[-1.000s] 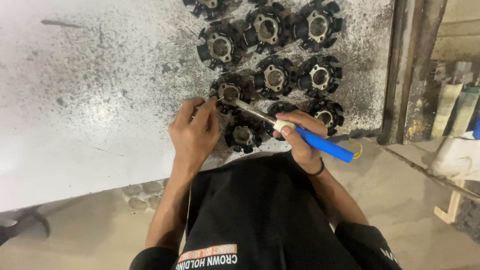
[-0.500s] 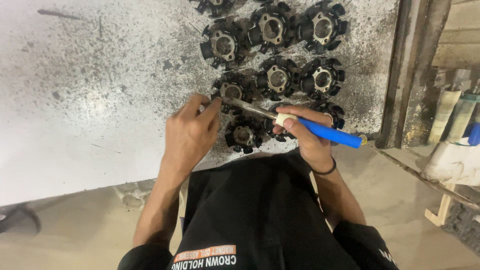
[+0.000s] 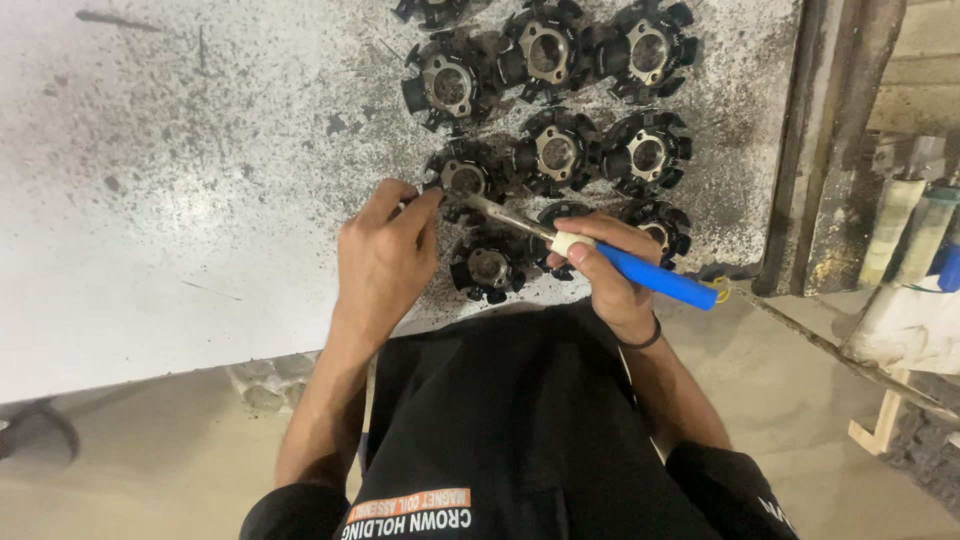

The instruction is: The person arranges black motor rotor assemblies on a workbench, then uses a heated soldering tool to work on the center of each rotor one at a time, placing finished units in rows. They reposition parts and a parts tray while working through the batch.

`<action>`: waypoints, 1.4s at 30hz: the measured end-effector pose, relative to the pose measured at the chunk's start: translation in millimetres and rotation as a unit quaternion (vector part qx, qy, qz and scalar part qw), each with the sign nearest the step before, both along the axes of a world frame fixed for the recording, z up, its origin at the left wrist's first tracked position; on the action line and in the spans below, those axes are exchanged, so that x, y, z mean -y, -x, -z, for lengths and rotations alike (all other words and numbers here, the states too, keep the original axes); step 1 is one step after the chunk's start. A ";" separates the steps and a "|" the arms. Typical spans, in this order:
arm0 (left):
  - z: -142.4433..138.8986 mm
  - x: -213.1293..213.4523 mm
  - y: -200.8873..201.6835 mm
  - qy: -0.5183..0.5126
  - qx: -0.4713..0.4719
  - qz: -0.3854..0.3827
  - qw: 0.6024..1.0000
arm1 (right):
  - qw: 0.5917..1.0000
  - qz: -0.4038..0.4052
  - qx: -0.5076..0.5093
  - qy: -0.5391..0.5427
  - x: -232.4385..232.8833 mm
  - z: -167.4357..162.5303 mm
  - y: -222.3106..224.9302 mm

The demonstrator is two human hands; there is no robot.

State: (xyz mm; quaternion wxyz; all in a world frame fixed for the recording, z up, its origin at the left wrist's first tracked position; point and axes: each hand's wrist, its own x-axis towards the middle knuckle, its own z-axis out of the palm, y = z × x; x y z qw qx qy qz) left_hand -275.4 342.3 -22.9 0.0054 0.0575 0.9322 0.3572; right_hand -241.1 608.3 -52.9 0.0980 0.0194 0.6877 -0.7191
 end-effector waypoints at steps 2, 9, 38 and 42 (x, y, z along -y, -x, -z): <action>0.5 -0.6 -0.3 0.003 -0.021 0.000 1.000 | 1.000 0.010 0.014 0.003 1.0 1.7 -1.7; 4.5 -5.0 -0.3 0.045 -0.054 0.007 0.997 | 0.998 0.031 0.007 0.055 -0.4 8.2 -4.9; -23.9 7.0 -0.5 0.054 -0.010 0.042 0.998 | 0.981 0.063 -0.027 0.182 -6.3 -7.7 19.9; -91.8 25.8 -2.4 0.016 -0.166 0.010 0.986 | 0.987 0.086 0.013 0.135 9.2 1.7 37.7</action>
